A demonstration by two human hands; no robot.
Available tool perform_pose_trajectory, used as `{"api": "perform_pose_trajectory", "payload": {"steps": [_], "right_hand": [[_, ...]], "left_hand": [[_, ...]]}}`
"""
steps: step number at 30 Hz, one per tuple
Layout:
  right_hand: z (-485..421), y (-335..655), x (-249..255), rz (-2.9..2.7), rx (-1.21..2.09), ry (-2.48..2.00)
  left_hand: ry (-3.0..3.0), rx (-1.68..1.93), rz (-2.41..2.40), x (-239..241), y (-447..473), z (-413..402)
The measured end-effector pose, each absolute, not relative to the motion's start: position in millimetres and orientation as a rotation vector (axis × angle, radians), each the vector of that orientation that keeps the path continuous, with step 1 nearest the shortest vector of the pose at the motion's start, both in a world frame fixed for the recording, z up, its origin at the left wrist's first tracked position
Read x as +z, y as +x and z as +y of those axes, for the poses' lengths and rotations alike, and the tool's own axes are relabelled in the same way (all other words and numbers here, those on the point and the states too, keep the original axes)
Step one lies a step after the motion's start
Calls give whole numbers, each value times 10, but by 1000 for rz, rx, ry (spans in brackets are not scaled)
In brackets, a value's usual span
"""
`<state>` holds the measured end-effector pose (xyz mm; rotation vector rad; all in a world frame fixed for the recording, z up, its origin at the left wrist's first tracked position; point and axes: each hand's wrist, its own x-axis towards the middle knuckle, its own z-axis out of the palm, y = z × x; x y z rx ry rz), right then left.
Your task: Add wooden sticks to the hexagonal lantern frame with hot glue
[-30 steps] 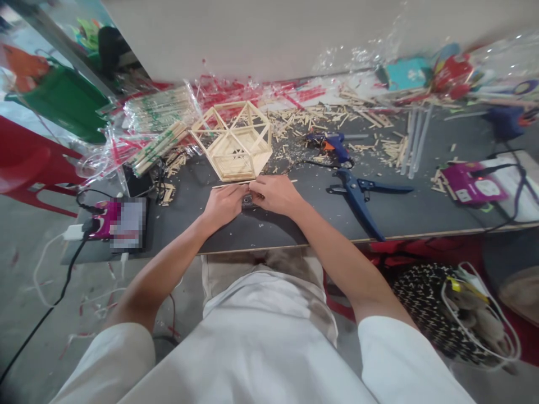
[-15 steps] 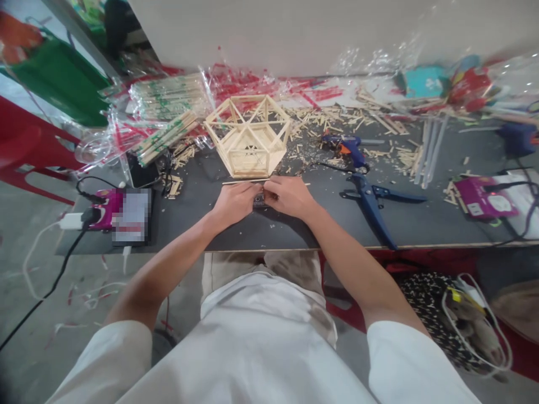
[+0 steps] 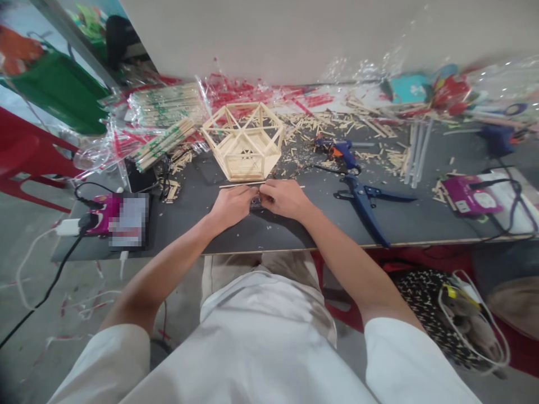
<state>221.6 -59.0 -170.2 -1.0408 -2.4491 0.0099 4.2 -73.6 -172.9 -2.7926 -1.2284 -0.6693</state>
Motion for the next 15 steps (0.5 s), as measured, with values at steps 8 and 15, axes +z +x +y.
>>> {"api": "perform_pose_trajectory", "payload": {"steps": [8, 15], "right_hand": [[-572, 2219, -1730, -2445, 57, -999], [-577, 2222, -1713, -2443, 76, -1004]], "left_hand": [[-2787, -669, -1236, -1700, 37, -733], [-2763, -671, -1249, -1666, 63, -746]]}}
